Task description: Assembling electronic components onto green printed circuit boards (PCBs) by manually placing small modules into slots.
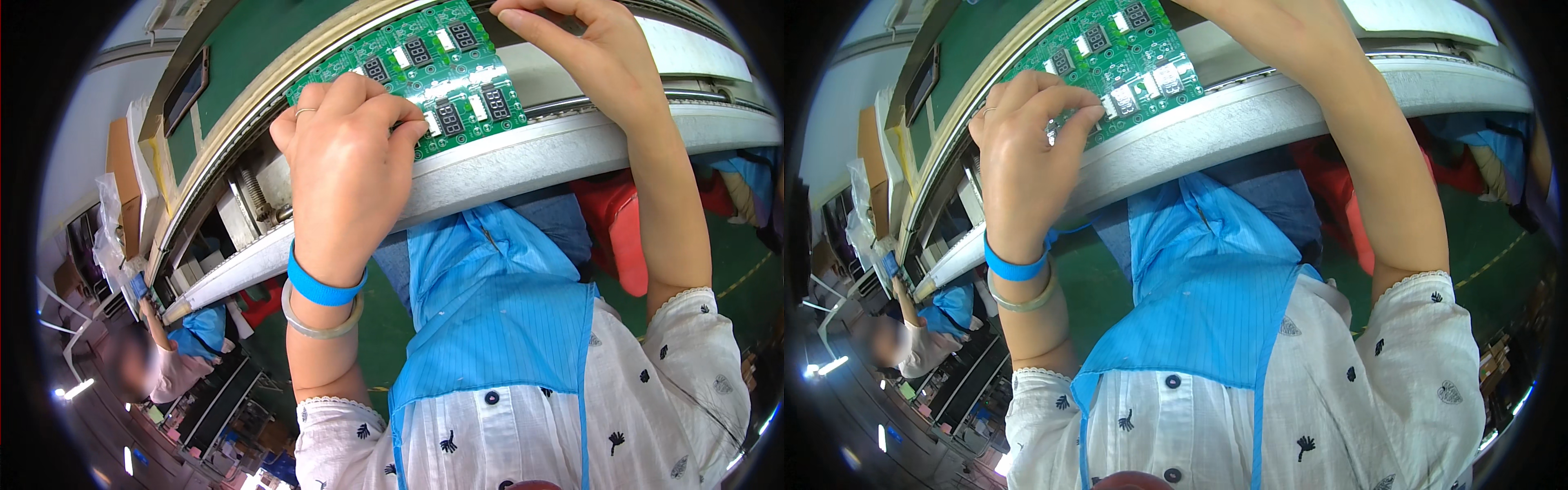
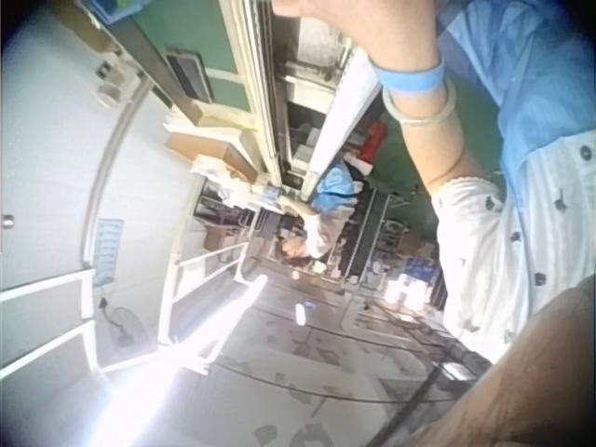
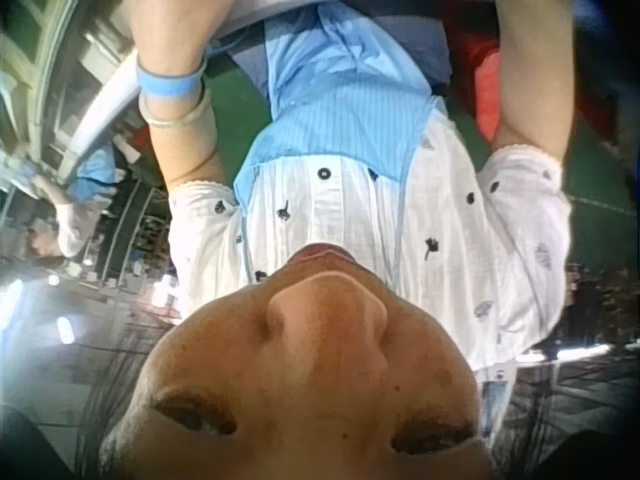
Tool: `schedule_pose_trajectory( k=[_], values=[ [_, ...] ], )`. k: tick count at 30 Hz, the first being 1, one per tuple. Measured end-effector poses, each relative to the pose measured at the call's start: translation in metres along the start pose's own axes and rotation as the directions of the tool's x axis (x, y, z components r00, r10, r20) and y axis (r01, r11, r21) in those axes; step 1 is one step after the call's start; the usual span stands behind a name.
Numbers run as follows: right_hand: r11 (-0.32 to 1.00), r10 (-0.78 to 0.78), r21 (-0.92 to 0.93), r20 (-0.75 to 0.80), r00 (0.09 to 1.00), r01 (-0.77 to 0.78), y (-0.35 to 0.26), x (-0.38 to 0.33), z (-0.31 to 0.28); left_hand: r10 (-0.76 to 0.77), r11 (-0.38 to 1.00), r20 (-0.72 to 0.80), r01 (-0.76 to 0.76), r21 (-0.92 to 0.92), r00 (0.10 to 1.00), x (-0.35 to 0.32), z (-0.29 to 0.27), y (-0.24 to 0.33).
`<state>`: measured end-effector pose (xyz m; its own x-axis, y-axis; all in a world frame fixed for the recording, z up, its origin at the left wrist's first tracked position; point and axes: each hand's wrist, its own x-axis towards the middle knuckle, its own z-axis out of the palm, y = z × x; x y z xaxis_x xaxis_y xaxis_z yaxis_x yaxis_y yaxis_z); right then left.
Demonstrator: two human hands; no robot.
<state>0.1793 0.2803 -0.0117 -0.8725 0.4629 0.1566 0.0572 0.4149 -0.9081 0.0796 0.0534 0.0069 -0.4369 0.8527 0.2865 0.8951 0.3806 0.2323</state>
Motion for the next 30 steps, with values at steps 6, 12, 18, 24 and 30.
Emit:
schedule_pose_trajectory(
  k=[6,12,18,24,30],
  values=[
    [0.998,-0.02,0.062,-0.003,1.0,0.02,0.001,0.002,0.0,-0.059,0.992,-0.013,0.057,-0.114,0.998,0.001,-0.003,-0.007],
    [0.987,-0.158,0.003,0.047,0.986,0.158,-0.011,0.03,-0.006,-0.179,0.955,-0.158,0.132,-0.265,0.971,0.028,-0.03,-0.045],
    [0.71,-0.536,-0.453,0.148,0.831,0.539,-0.053,0.127,0.002,-0.308,0.941,-0.096,0.289,-0.175,0.946,0.118,-0.052,-0.067],
    [0.515,-0.337,-0.718,0.333,0.881,0.468,-0.061,0.2,0.063,-0.204,0.962,-0.05,0.21,0.177,0.978,0.165,-0.014,-0.126],
    [0.468,0.064,-0.805,0.441,0.895,0.363,-0.061,0.26,0.087,-0.261,0.922,0.01,0.246,0.298,0.965,0.191,0.016,-0.134]
  ],
)
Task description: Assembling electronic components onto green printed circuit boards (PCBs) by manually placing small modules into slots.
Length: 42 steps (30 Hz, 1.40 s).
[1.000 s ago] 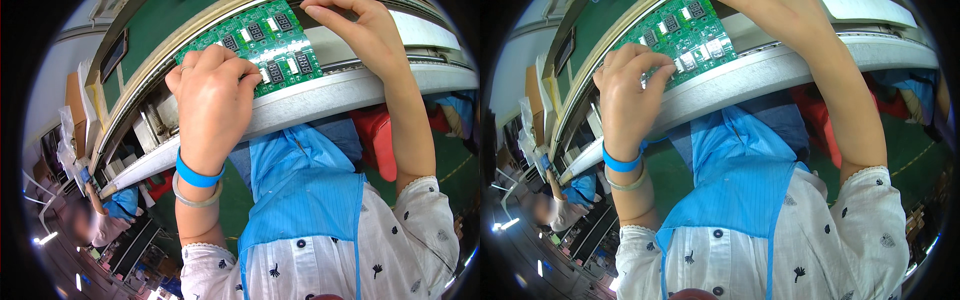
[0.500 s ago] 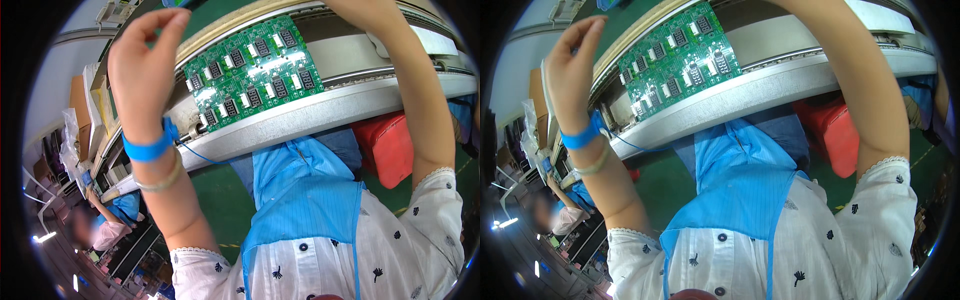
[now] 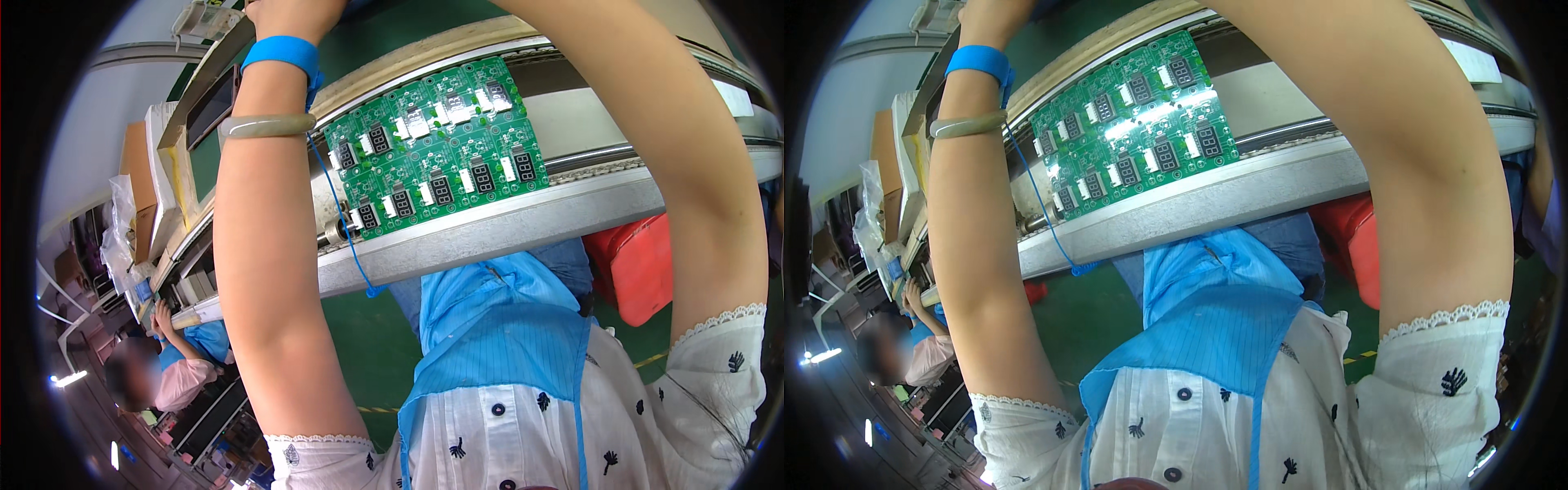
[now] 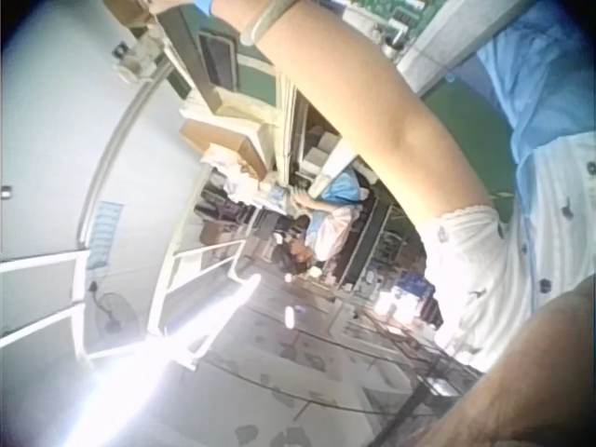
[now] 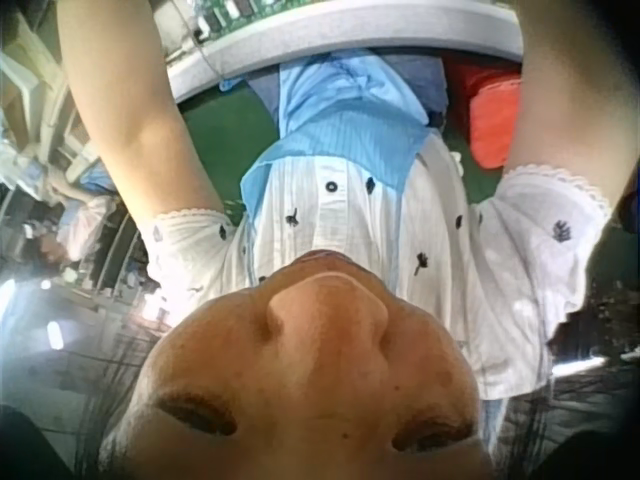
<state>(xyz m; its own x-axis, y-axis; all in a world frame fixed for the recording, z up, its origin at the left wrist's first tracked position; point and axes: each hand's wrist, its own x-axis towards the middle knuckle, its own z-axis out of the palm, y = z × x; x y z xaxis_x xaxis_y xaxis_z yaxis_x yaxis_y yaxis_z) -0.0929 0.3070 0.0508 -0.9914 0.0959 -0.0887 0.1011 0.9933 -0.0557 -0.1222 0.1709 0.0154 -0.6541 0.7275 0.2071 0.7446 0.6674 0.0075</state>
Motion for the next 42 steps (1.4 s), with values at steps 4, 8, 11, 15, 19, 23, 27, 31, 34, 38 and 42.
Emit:
schedule_pose_trajectory(
  k=[4,8,11,15,19,23,27,31,34,38,42],
  values=[
    [1.0,0.016,0.016,0.001,1.0,-0.016,-0.021,-0.044,0.007,-0.017,0.99,-0.078,0.006,-0.143,0.997,-0.022,-0.024,-0.002],
    [0.987,0.053,0.126,0.344,0.938,-0.102,-0.027,-0.047,-0.045,-0.03,0.965,-0.216,-0.028,-0.259,0.976,-0.025,-0.021,-0.005],
    [0.999,0.036,-0.004,-0.277,0.96,-0.039,-0.018,-0.039,0.025,-0.175,0.825,-0.066,0.11,-0.555,0.982,-0.021,-0.027,-0.009],
    [0.999,-0.023,-0.029,-0.294,0.955,0.015,-0.026,-0.04,0.028,-0.199,0.761,-0.114,0.08,-0.644,0.973,-0.029,-0.028,-0.02],
    [1.0,-0.004,-0.019,-0.293,0.956,-0.001,-0.021,-0.024,0.034,-0.197,0.683,-0.137,0.035,-0.73,0.971,-0.046,-0.043,-0.011],
    [0.997,-0.016,-0.08,-0.263,0.965,-0.005,-0.036,-0.037,0.025,-0.223,0.53,-0.077,0.055,-0.846,0.972,-0.08,-0.061,-0.014],
    [0.971,0.067,0.217,0.165,0.984,-0.102,-0.041,-0.051,-0.025,-0.228,0.35,0.012,0.093,-0.932,0.974,-0.108,-0.071,-0.012],
    [0.933,0.092,0.343,-0.521,0.849,0.109,-0.021,-0.044,0.029,-0.206,0.328,0.038,0.105,-0.939,0.978,-0.115,-0.065,-0.011],
    [0.76,0.131,0.577,-0.587,0.799,0.299,-0.006,-0.063,0.031,-0.18,0.233,0.133,0.174,-0.957,0.975,-0.124,-0.06,-0.006],
    [0.434,0.165,0.869,-0.336,0.927,0.238,-0.021,-0.125,0.026,0.254,-0.622,-0.28,-0.065,-0.78,0.926,-0.133,-0.015,-0.029],
    [-0.123,-0.017,0.911,-0.398,0.917,0.393,0.023,-0.169,0.084,0.007,-0.003,0.176,0.176,-0.984,0.984,-0.15,-0.043,-0.005]
  ],
)
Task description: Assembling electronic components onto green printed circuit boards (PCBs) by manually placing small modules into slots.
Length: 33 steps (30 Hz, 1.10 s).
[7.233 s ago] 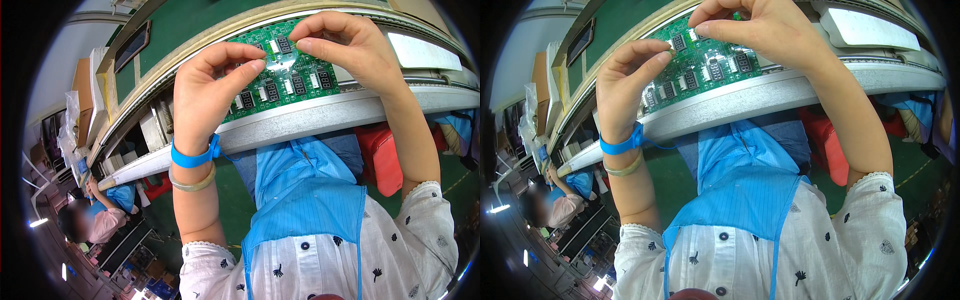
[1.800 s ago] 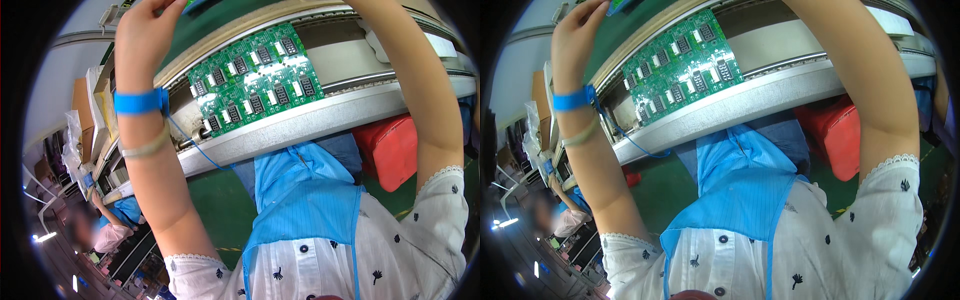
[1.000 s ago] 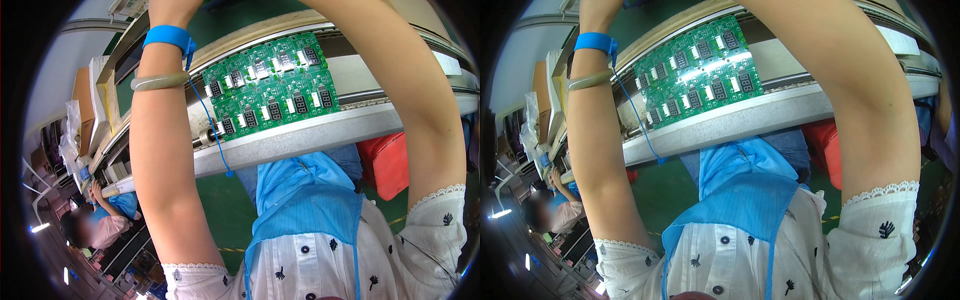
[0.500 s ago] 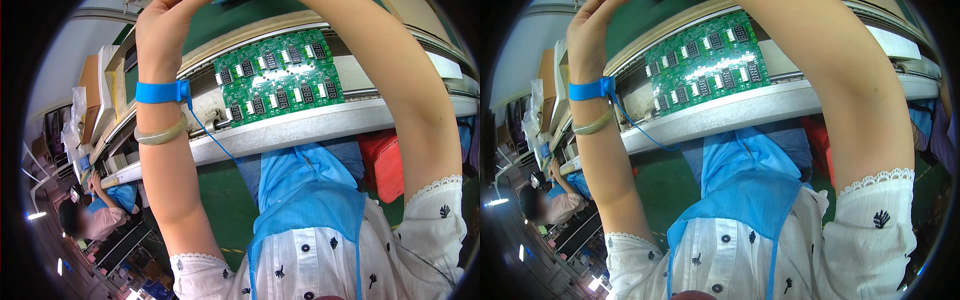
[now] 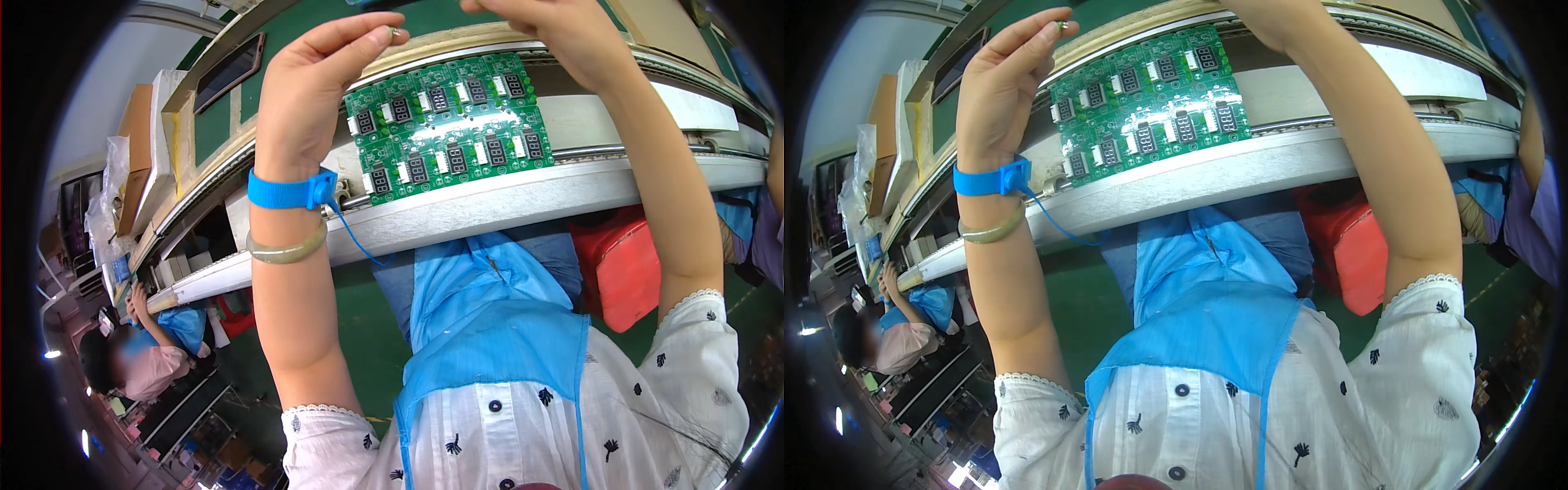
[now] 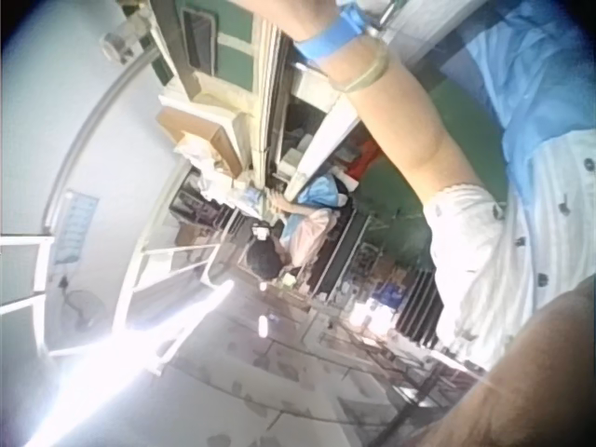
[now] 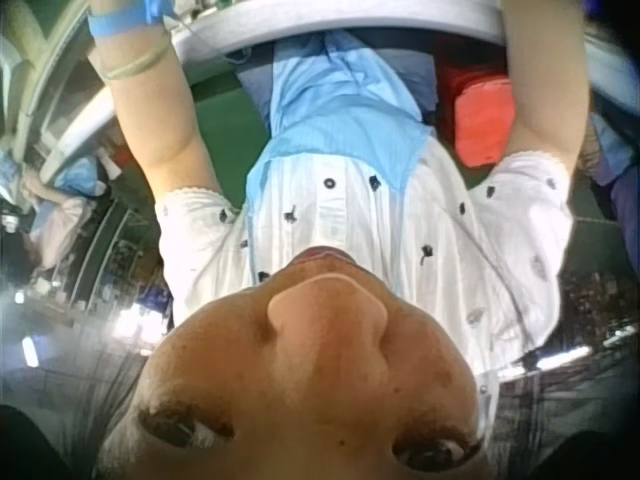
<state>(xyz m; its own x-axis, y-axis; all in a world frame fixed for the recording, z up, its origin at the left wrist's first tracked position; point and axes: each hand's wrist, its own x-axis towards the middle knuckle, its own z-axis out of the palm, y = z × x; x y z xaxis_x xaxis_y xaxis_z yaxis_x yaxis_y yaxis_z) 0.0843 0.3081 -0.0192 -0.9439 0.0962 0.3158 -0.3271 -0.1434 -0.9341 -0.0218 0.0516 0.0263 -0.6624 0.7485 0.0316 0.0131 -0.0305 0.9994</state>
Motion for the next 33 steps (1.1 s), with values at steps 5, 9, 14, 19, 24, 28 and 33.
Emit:
schedule_pose_trajectory(
  k=[5,9,14,19,24,28,33],
  values=[
    [0.943,0.266,-0.153,-0.189,0.945,-0.296,-0.019,-0.059,0.0,-0.006,1.0,0.009,0.006,0.012,1.0,-0.024,0.008,-0.009],
    [0.949,0.281,-0.089,-0.202,0.938,-0.304,-0.017,-0.082,0.001,-0.057,0.998,-0.047,0.057,-0.014,0.997,-0.048,0.012,-0.012],
    [0.922,0.278,-0.215,-0.21,0.937,-0.322,-0.022,-0.097,0.003,-0.051,0.998,-0.143,0.046,-0.034,0.988,-0.077,0.012,-0.018],
    [0.871,0.28,-0.34,-0.249,0.927,-0.354,-0.036,-0.104,0.015,-0.032,0.999,-0.174,0.028,-0.029,0.984,-0.097,0.011,-0.024],
    [0.828,0.238,-0.467,-0.208,0.949,-0.311,-0.035,-0.112,0.008,0.001,1.0,-0.194,0.001,0.012,0.981,-0.112,0.012,-0.03],
    [0.718,0.126,-0.675,-0.112,0.986,-0.169,-0.032,-0.115,0.008,0.045,0.999,-0.215,-0.038,0.036,0.976,-0.117,0.012,-0.04],
    [0.555,0.034,-0.832,0.023,0.999,0.0,-0.034,-0.112,0.016,0.112,0.993,-0.196,-0.102,0.062,0.974,-0.12,0.014,-0.044]
  ],
)
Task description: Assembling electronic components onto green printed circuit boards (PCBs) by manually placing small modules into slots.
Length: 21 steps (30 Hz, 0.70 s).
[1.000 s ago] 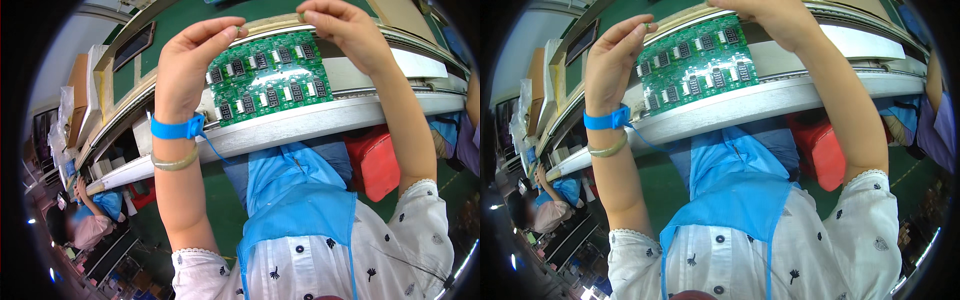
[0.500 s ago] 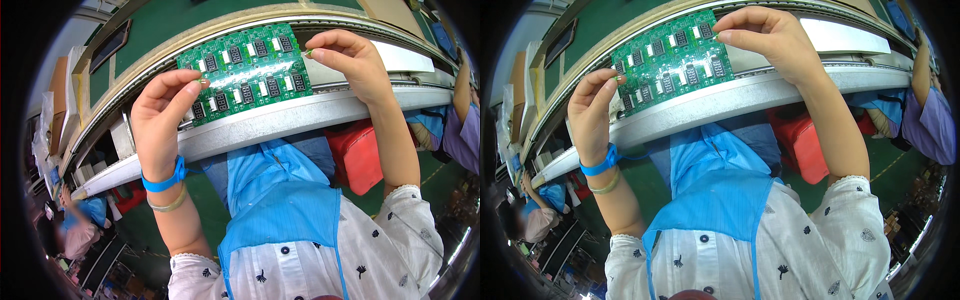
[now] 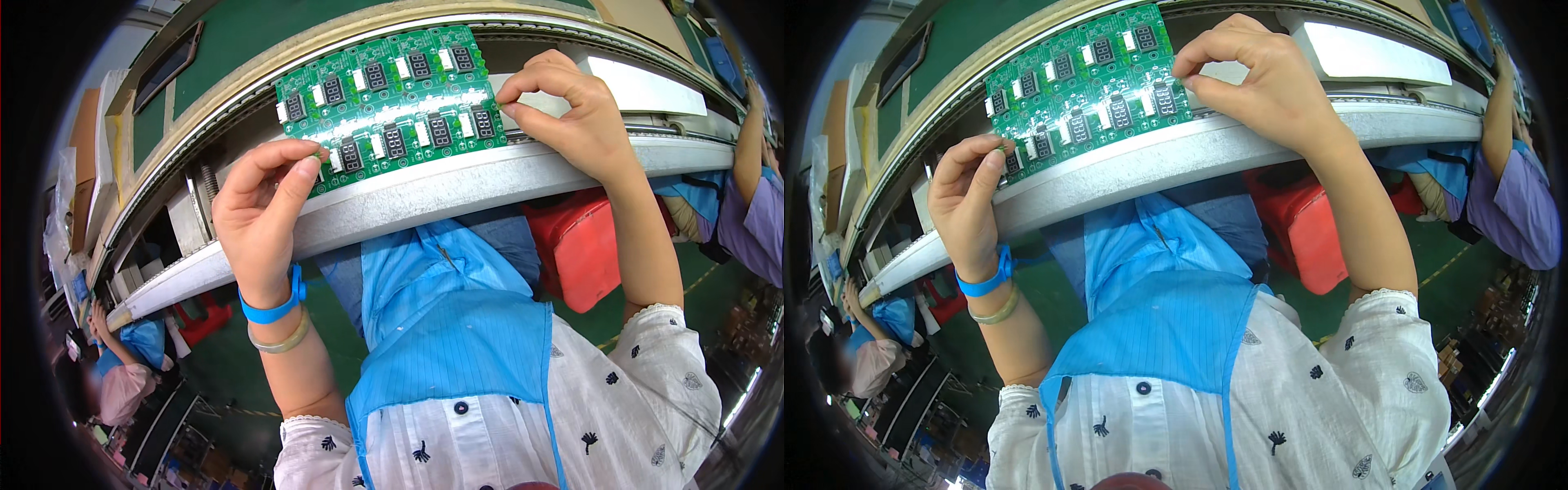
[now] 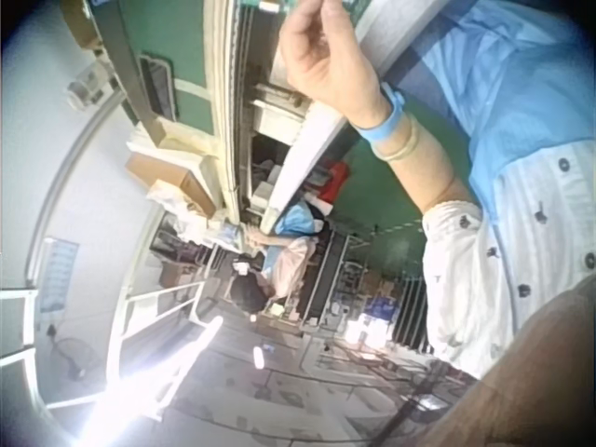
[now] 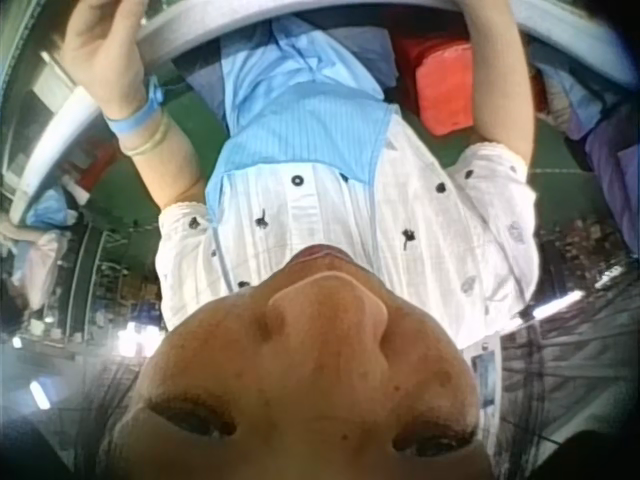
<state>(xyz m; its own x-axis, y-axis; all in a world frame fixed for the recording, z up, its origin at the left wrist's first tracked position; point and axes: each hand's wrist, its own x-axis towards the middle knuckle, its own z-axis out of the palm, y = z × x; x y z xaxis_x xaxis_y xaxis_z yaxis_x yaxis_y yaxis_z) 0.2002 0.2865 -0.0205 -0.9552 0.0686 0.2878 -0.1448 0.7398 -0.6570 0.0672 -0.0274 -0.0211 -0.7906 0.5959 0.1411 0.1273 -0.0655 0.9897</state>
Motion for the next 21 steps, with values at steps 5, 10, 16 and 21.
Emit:
schedule_pose_trajectory(
  k=[5,10,16,21],
  values=[
    [0.997,-0.019,-0.068,0.001,1.0,0.02,-0.0047,-0.0016,-0.0014,0.007,1.0,0.008,-0.007,-0.008,1.0,-0.0014,-0.0011,0.0002],
    [0.997,-0.034,-0.069,0.011,0.999,0.035,-0.0058,-0.0024,-0.0016,0.019,1.0,0.015,-0.019,0.01,1.0,-0.001,-0.0003,-0.0004],
    [0.992,-0.062,-0.112,0.023,0.998,0.064,-0.0059,-0.0022,-0.0035,0.031,0.999,0.029,-0.032,0.036,0.999,-0.0006,0.0008,0.0],
    [0.99,-0.046,-0.129,0.028,0.999,0.049,-0.0078,-0.0022,-0.0019,0.048,0.997,0.03,-0.05,0.053,0.998,-0.0004,0.0015,-0.001]
  ],
)
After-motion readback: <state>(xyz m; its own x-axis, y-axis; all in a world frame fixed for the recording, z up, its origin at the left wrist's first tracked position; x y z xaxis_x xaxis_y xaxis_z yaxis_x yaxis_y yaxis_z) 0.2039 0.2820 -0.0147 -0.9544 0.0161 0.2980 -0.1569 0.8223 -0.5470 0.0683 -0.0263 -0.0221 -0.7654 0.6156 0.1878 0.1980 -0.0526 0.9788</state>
